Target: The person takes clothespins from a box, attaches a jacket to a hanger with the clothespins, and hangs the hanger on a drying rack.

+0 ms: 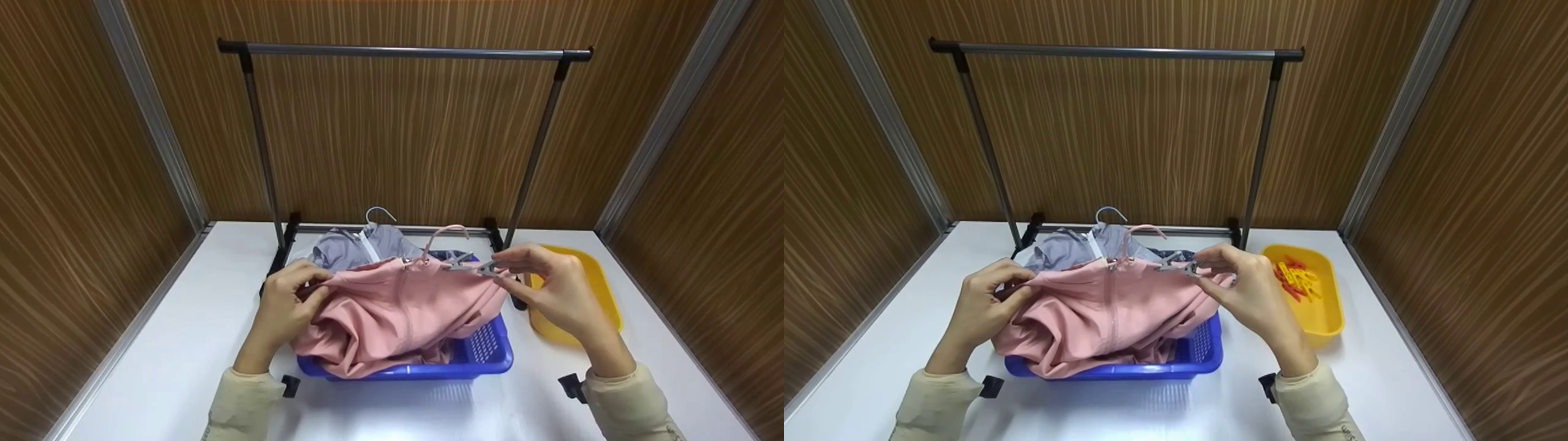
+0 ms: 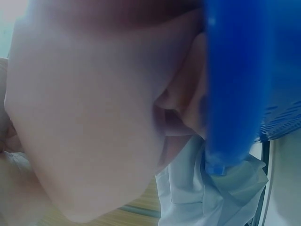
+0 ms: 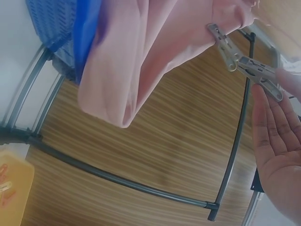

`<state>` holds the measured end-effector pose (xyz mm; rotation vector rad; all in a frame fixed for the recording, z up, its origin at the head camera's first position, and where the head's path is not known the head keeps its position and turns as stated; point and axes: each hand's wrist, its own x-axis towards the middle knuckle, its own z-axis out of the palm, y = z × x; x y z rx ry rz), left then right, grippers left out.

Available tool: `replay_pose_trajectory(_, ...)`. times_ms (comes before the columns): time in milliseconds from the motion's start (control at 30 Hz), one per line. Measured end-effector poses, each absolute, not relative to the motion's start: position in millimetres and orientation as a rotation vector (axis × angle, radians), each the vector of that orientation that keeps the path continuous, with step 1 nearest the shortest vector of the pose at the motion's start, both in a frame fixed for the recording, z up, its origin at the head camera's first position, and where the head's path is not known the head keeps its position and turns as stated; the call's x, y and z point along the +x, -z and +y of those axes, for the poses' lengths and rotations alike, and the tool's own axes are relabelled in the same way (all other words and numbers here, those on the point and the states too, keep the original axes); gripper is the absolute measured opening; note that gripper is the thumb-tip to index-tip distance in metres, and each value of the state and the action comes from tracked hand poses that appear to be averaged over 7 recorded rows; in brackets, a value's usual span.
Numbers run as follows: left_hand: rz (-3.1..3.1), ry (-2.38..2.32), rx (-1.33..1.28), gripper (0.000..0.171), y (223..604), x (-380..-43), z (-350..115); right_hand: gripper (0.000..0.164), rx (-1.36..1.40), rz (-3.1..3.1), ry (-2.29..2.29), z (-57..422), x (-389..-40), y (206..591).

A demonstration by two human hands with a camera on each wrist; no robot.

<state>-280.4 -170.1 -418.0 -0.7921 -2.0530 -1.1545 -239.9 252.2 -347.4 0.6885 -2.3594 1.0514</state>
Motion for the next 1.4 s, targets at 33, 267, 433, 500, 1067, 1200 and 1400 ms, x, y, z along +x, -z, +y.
replay_pose_trajectory(33, -2.053, 1.155, -0.79, 0.023, 418, -280, -170, 0.034, 0.7, -2.354, -1.054, 251, -239, 347)
replay_pose_trajectory(267, -2.052, 1.16, -0.787, 0.023, 418, -280, -170, 0.034, 0.746, -2.334, -1.091, 241, -235, 343)
replay_pose_trajectory(433, -2.055, 1.165, -0.788, 0.022, 418, -279, -170, 0.034, 0.783, -2.334, -1.087, 235, -232, 340)
replay_pose_trajectory(500, -2.057, 1.167, -0.787, 0.022, 418, -279, -169, 0.033, 0.802, -2.333, -1.085, 234, -232, 339)
replay_pose_trajectory(1067, -2.05, 1.162, -0.802, 0.02, 416, -279, -169, 0.033, 0.905, -2.321, -1.061, 216, -230, 333)
replay_pose_trajectory(1200, -2.047, 1.161, -0.798, 0.02, 416, -279, -169, 0.034, 0.946, -2.308, -1.075, 211, -231, 333)
replay_pose_trajectory(1400, -2.052, 1.155, -0.8, 0.02, 416, -279, -170, 0.033, 0.997, -2.288, -1.099, 203, -234, 332)
